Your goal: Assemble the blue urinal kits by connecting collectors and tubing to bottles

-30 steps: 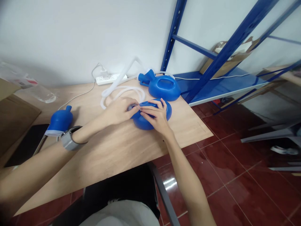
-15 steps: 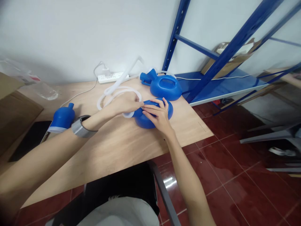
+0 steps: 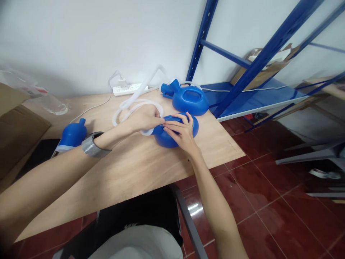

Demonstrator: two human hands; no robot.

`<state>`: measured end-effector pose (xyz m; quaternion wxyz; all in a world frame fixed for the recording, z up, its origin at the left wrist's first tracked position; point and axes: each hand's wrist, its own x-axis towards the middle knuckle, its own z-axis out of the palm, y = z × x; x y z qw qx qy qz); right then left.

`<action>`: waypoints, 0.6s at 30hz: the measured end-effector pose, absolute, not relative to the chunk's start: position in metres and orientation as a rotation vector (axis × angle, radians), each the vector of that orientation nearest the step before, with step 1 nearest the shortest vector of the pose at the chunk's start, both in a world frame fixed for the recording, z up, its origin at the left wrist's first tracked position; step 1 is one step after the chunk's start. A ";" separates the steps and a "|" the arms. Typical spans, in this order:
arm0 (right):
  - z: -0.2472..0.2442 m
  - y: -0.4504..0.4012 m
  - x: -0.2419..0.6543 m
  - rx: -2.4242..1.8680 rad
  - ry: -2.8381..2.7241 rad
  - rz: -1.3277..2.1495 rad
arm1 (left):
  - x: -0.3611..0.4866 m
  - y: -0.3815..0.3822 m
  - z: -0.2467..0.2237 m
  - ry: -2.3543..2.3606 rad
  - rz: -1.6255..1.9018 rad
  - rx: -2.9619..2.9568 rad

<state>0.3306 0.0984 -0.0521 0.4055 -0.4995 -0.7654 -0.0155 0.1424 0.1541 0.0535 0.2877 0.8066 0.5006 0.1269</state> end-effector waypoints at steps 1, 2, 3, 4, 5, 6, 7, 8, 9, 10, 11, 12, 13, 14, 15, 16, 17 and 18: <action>-0.052 0.098 0.331 -1.270 -1.935 -0.035 | 0.142 0.155 0.053 1.337 0.344 2.154; -0.052 0.098 0.331 -1.274 -1.937 -0.031 | 0.142 0.155 0.052 1.338 0.350 2.156; -0.052 0.098 0.331 -1.273 -1.937 -0.027 | 0.142 0.155 0.052 1.341 0.357 2.161; -0.052 0.098 0.331 -1.270 -1.936 -0.022 | 0.141 0.155 0.052 1.346 0.359 2.167; -0.052 0.098 0.331 -1.268 -1.934 -0.015 | 0.141 0.155 0.052 1.353 0.356 2.172; -0.052 0.098 0.331 -1.266 -1.931 -0.011 | 0.141 0.154 0.052 1.360 0.354 2.177; -0.052 0.098 0.331 -1.266 -1.928 -0.008 | 0.141 0.152 0.052 1.366 0.361 2.189; -0.052 0.098 0.331 -1.265 -1.924 -0.008 | 0.141 0.150 0.052 1.366 0.378 2.215; -0.051 0.098 0.330 -1.264 -1.921 -0.011 | 0.140 0.146 0.053 1.363 0.407 2.257; -0.051 0.097 0.330 -1.263 -1.919 -0.015 | 0.138 0.142 0.054 1.355 0.451 2.316; -0.050 0.097 0.330 -1.265 -1.919 -0.018 | 0.135 0.137 0.057 1.346 0.500 2.382; -0.050 0.097 0.330 -1.267 -1.919 -0.022 | 0.130 0.132 0.059 1.334 0.547 2.441; -0.049 0.098 0.331 -1.272 -1.919 -0.026 | 0.123 0.127 0.063 1.324 0.585 2.484; -0.049 0.099 0.333 -1.278 -1.916 -0.034 | 0.114 0.123 0.066 1.317 0.602 2.498; -0.049 0.100 0.335 -1.284 -1.908 -0.045 | 0.102 0.120 0.070 1.302 0.606 2.488; -0.050 0.102 0.337 -1.288 -1.894 -0.059 | 0.087 0.118 0.072 1.313 0.612 2.468; -0.051 0.104 0.341 -1.290 -1.877 -0.074 | 0.070 0.117 0.074 1.352 0.613 2.456; -0.051 0.106 0.344 -1.290 -1.859 -0.086 | 0.051 0.117 0.074 1.391 0.599 2.450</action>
